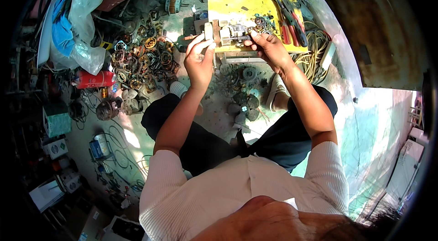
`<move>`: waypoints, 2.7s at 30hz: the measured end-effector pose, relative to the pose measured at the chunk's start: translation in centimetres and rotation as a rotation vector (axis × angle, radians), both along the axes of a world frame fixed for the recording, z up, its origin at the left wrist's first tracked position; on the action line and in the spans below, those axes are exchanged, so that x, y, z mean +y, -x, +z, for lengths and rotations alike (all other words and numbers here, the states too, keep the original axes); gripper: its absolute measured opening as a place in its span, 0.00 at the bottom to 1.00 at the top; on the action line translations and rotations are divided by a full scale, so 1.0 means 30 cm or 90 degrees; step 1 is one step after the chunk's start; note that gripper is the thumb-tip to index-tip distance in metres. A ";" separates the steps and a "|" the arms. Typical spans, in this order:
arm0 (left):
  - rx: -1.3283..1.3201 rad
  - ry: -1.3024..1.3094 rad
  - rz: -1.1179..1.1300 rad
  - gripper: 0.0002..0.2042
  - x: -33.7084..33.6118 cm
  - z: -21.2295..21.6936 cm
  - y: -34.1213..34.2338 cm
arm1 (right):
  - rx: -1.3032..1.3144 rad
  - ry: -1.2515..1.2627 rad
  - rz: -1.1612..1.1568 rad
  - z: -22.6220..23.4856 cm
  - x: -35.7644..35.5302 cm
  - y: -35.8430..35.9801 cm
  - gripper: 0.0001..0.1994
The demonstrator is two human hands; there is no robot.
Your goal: The person disassembles a mechanical component using a screwdriver and by hand, removing various small metal parts and fasteners and placing them on a yellow board.
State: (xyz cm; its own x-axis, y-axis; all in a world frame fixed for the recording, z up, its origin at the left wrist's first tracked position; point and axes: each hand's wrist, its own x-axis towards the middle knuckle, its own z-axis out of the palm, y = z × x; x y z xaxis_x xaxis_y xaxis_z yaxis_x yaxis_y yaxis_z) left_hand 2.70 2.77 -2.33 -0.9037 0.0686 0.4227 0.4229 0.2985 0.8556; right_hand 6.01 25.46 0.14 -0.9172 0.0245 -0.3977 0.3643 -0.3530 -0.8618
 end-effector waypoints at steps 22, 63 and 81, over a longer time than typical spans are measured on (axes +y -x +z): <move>0.038 -0.032 0.075 0.16 0.056 -0.053 -0.011 | 0.344 -0.353 0.027 -0.038 0.000 0.007 0.14; 0.043 -0.018 0.064 0.17 0.053 -0.047 -0.017 | 0.229 -0.551 0.036 -0.029 -0.012 -0.001 0.09; 0.061 0.003 0.061 0.16 0.051 -0.041 -0.018 | 0.070 -0.079 -0.059 -0.028 0.012 0.003 0.13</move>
State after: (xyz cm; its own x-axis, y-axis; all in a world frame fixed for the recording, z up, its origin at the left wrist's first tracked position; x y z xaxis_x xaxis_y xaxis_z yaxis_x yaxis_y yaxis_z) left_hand 3.24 4.31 -3.55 -0.8614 -0.0142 0.5078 0.4723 0.3456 0.8109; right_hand 5.92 25.81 -0.69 -0.9466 0.1541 -0.2833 0.2357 -0.2689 -0.9339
